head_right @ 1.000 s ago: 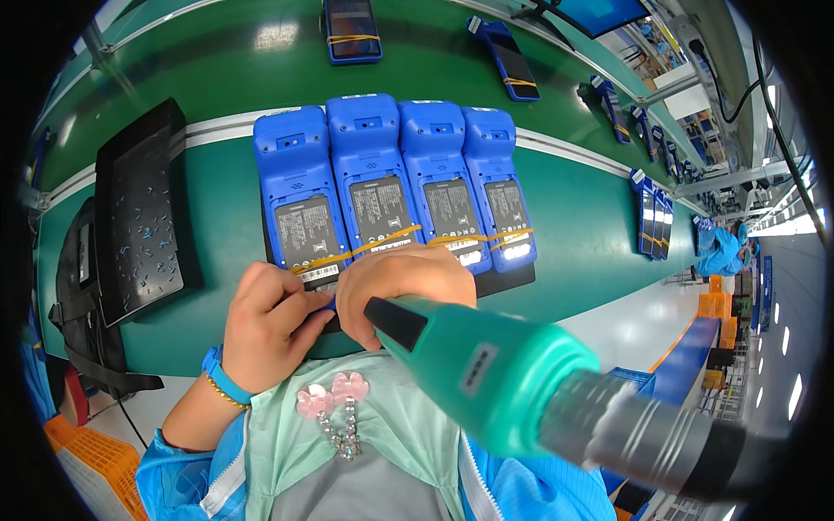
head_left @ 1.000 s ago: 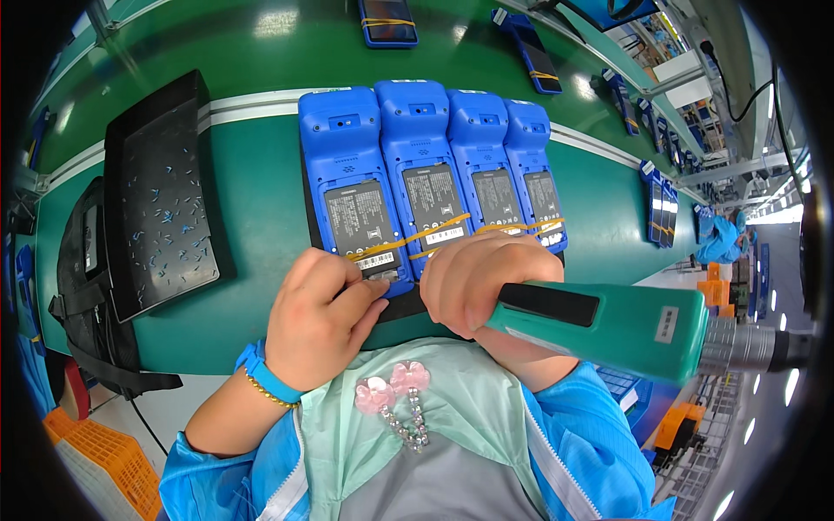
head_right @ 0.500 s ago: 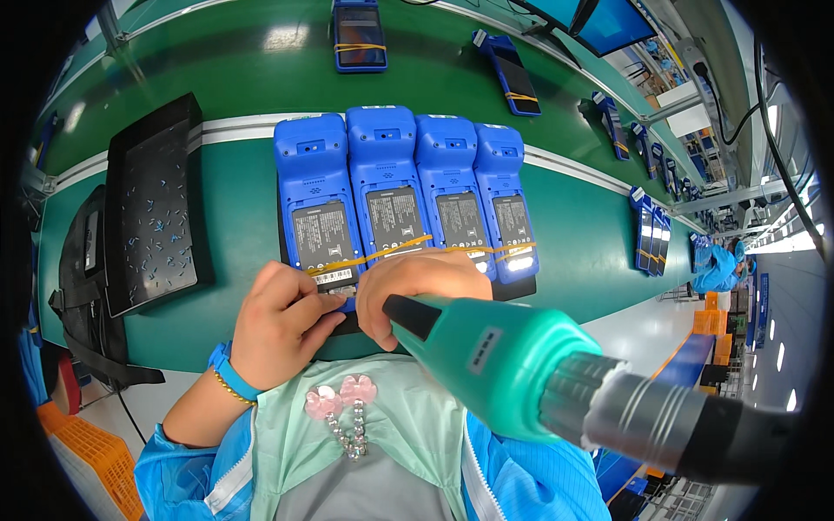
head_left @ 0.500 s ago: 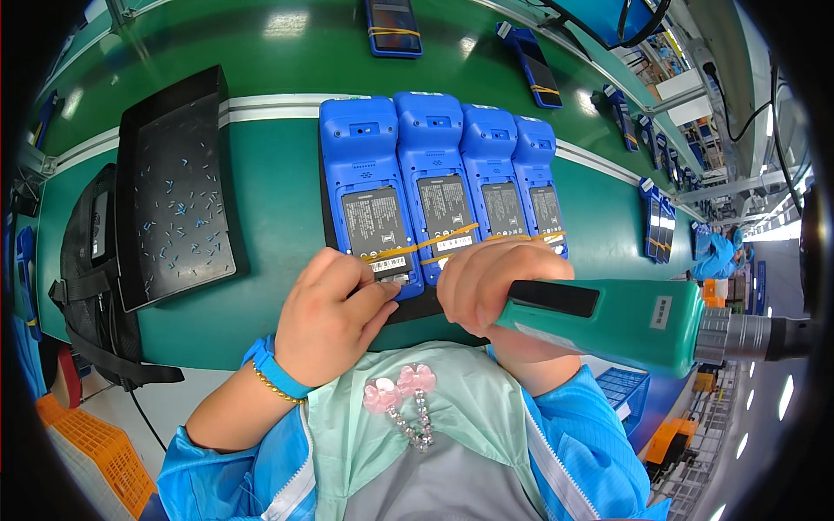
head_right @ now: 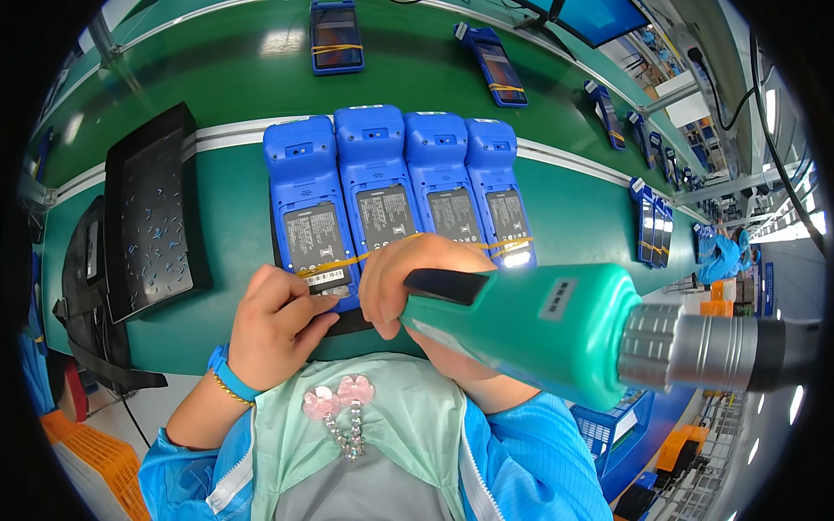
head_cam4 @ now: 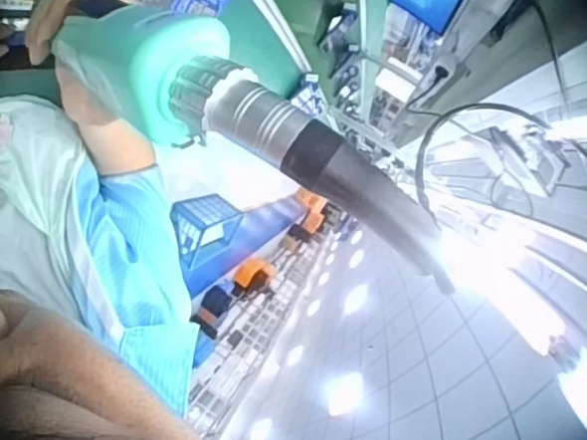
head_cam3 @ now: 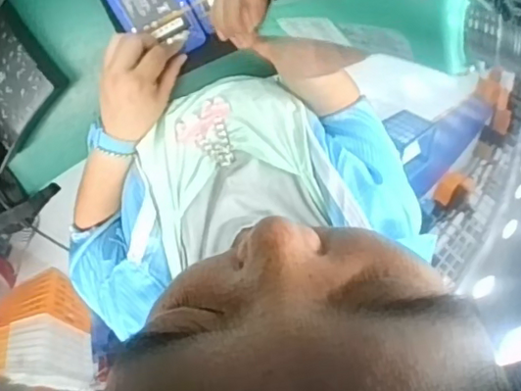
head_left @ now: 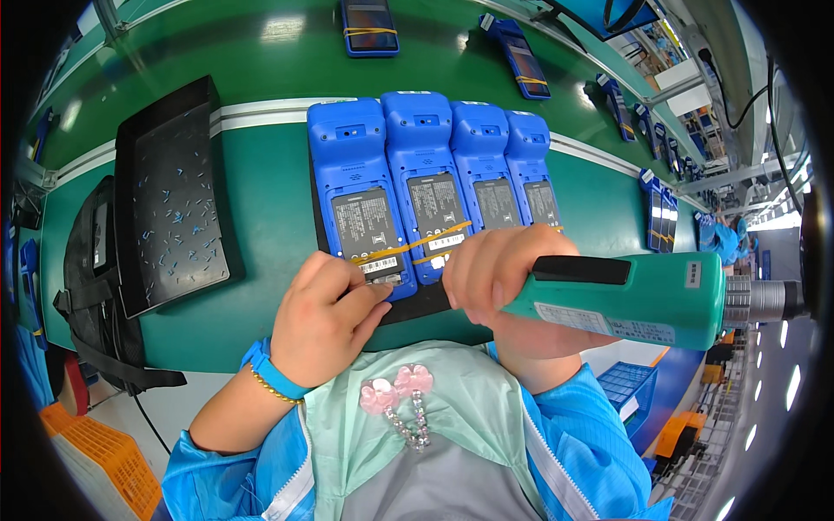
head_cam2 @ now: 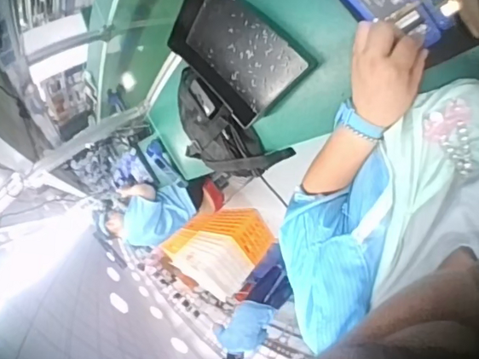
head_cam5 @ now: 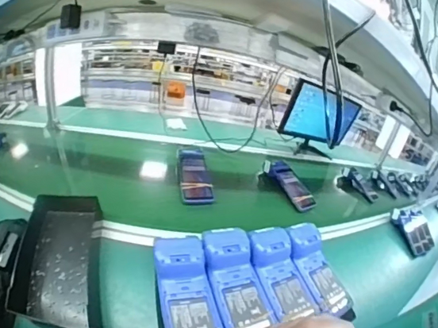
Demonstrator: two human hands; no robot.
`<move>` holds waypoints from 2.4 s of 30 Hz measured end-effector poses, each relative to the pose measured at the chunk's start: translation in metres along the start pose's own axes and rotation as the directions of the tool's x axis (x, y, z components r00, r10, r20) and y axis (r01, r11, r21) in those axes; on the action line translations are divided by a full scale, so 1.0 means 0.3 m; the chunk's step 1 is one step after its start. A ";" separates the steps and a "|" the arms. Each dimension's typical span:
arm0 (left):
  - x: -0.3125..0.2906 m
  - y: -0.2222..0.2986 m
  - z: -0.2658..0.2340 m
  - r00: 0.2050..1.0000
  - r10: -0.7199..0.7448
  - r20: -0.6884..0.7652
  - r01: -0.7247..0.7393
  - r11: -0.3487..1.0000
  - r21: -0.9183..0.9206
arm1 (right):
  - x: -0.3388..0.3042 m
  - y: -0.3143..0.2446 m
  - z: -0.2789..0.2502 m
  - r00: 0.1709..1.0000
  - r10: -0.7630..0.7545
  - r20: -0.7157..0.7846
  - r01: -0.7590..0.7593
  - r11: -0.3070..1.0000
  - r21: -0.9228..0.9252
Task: The person assembles electronic handheld devices by inserting batteries and other components from a component tray into the device, then securing them with screws using an electric screwdriver.
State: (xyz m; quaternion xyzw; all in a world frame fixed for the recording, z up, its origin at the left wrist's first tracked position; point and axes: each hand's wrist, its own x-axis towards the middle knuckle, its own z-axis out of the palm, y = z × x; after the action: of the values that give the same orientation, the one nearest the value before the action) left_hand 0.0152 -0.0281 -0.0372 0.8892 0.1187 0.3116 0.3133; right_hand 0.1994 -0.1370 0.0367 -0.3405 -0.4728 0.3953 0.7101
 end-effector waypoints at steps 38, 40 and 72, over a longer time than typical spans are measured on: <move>0.124 0.055 0.108 0.997 -0.073 0.014 0.068 0.976 0.208 | -0.001 0.032 -0.014 0.997 -0.007 0.073 0.017 0.989 -0.146; 0.127 0.057 0.109 0.996 -0.084 0.019 0.078 0.976 0.203 | 0.006 0.030 -0.015 0.998 0.015 0.054 -0.006 0.988 -0.153; 0.129 0.078 0.061 0.994 0.098 -0.037 -0.091 0.983 0.157 | -0.007 -0.083 -0.052 0.985 -0.159 -0.062 0.167 0.976 0.137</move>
State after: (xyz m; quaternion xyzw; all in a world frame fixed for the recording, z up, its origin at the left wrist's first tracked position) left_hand 0.0573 -0.0395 -0.0149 0.9083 0.1070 0.3357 0.2254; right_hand 0.2195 -0.1520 0.0523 -0.2592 -0.4514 0.3596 0.7744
